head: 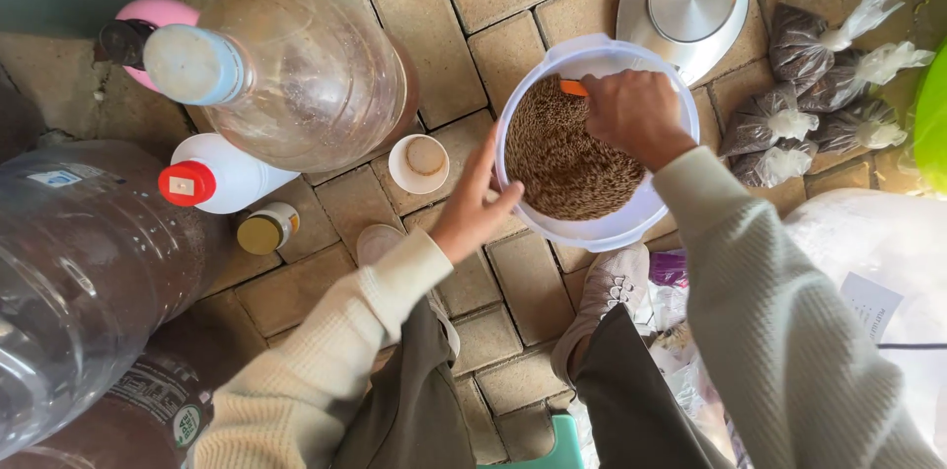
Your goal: Mix a liquid solution into a container of granular fertilizer or fish feed.
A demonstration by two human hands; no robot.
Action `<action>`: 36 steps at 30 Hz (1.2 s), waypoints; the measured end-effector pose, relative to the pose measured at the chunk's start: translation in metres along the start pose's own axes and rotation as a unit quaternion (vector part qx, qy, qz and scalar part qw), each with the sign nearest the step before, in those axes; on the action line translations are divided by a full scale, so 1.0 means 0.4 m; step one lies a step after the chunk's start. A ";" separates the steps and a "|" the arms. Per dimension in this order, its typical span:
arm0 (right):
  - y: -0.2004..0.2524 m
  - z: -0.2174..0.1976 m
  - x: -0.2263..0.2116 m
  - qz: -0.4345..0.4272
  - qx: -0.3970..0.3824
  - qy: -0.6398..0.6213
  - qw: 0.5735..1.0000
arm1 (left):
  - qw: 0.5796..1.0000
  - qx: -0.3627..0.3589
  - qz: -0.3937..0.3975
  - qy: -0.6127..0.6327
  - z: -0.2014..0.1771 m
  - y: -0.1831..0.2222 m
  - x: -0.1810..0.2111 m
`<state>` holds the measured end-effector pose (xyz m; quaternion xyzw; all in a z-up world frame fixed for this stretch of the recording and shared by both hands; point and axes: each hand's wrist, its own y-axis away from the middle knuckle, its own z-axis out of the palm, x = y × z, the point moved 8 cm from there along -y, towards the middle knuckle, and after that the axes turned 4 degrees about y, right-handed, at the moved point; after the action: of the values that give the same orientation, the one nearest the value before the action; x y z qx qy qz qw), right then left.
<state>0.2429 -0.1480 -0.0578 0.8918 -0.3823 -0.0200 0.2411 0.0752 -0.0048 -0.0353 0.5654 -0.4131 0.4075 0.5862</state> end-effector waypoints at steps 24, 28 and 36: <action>0.274 -0.152 0.013 -0.043 -0.008 0.062 0.997 | 0.989 0.110 0.078 -0.061 -0.009 0.014 0.020; 0.195 -0.068 0.064 0.161 0.082 0.062 0.982 | 0.982 0.042 0.064 -0.175 -0.037 -0.073 0.052; 0.042 -0.094 0.018 -0.025 -0.007 0.003 1.000 | 0.968 -0.023 0.079 -0.237 -0.060 -0.164 0.046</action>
<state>0.2449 -0.1471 -0.0160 0.8993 -0.3591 -0.0257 0.2482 0.1436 0.0176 -0.0398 0.5974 -0.5929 0.2977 0.4505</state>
